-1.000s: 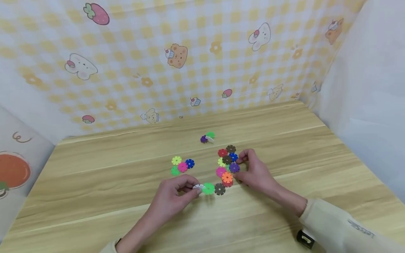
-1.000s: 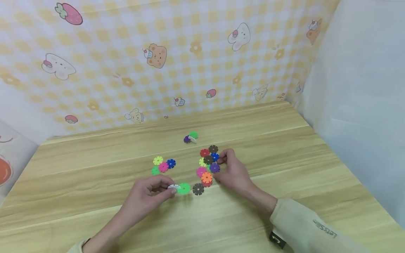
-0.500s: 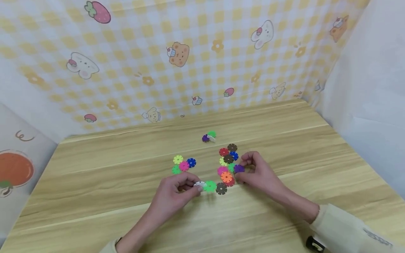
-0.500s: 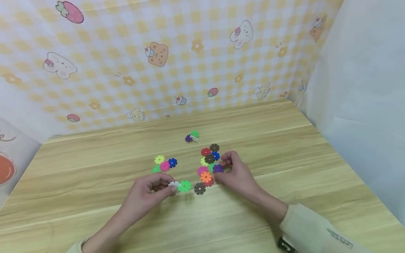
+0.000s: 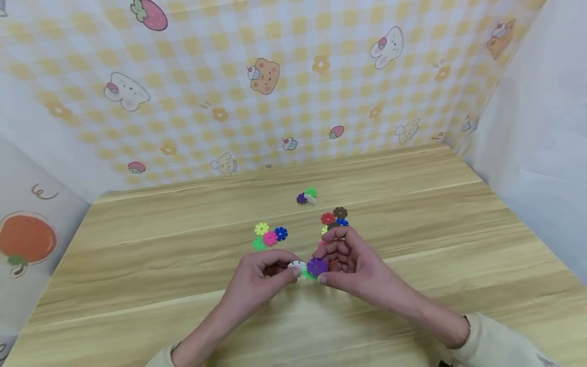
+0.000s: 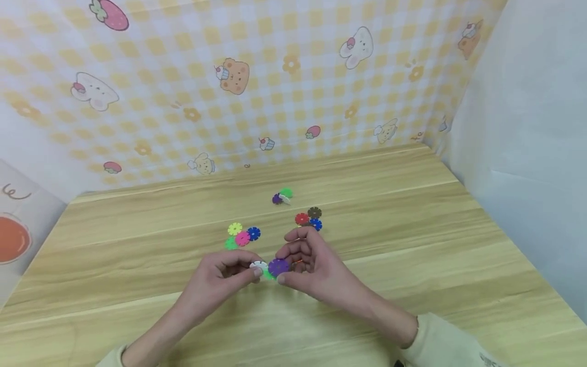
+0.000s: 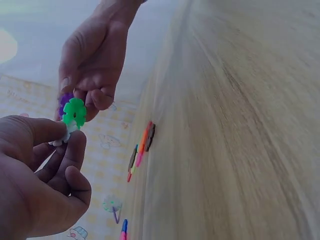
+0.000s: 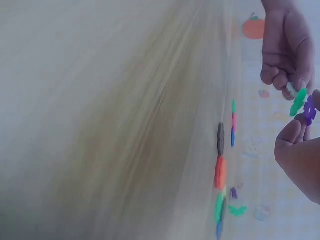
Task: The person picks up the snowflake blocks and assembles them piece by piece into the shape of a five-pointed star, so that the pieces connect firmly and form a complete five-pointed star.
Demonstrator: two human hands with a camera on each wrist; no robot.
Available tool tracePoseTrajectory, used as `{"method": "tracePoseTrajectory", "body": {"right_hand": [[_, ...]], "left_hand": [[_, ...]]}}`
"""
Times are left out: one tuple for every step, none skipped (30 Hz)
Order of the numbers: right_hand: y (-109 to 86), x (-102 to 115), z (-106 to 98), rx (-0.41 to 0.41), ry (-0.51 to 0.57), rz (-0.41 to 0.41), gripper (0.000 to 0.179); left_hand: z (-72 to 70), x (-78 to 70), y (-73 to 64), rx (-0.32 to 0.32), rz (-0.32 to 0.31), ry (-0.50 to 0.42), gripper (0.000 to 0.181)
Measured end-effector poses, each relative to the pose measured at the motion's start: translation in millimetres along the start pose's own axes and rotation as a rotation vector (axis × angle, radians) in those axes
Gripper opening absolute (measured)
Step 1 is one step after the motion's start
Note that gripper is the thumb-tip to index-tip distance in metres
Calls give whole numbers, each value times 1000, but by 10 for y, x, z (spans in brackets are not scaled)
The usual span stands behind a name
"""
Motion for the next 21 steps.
{"method": "tracePoseTrajectory", "body": {"right_hand": [[4, -2, 12, 0, 2, 12, 57], [9, -5, 22, 0, 5, 26, 58], [11, -10, 28, -2, 10, 46, 57], [11, -11, 32, -7, 11, 63, 57], [10, -10, 35, -11, 10, 77, 56], [8, -4, 37, -13, 8, 85, 56], [-1, -1, 36, -13, 4, 89, 55], [-7, 3, 37, -11, 1, 88, 53], [-13, 7, 38, -6, -5, 84, 51], [-17, 14, 41, 1, -18, 75, 50], [-20, 21, 45, 8, -30, 67, 49], [-21, 26, 48, 15, -41, 58, 48], [-22, 30, 50, 23, -51, 51, 47], [-21, 31, 52, 30, -54, 47, 46], [-22, 29, 54, 37, -56, 45, 45], [-21, 27, 53, 43, -52, 43, 44], [-21, 23, 52, 49, -40, 42, 43], [-21, 16, 49, 55, -26, 44, 42], [-21, 5, 47, 61, -9, 44, 41], [-21, -7, 46, 65, 11, 52, 40], [-21, -18, 44, 68, 30, 56, 39]], "left_hand": [[3, 1, -2, 3, -1, -4, 13], [5, 0, -4, 6, 0, -6, 13], [3, 0, -7, 6, 0, -4, 13], [2, -1, -8, 7, 2, -2, 13], [-1, -3, -10, 7, 4, -2, 12], [-6, -6, -11, 6, 9, 3, 12], [-5, -4, -11, 7, 12, 10, 12], [-3, -3, -9, 8, 12, 13, 12], [-1, -3, -7, 9, 13, 15, 11], [2, -5, -5, 12, 18, 18, 11], [4, -7, -3, 12, 21, 20, 11], [6, -11, -2, 12, 26, 25, 11], [9, -14, -1, 13, 31, 30, 11], [13, -16, 2, 15, 36, 32, 11], [16, -20, 2, 17, 44, 36, 11], [17, -22, 3, 16, 46, 39, 11], [18, -21, 2, 14, 43, 38, 11], [19, -18, 1, 10, 36, 36, 10], [18, -11, -2, 4, 23, 30, 9], [17, -5, -4, -3, 11, 23, 8], [14, -3, -8, -12, 0, 15, 8]]}}
Point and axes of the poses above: each hand's wrist, its own y-axis towards the middle knuckle, its own z-axis out of the palm, x = y × z, the point moved 6 cm from there along y, towards the middle knuckle, and after that the axes turned 3 degrees about x, right-handed, at the moved point
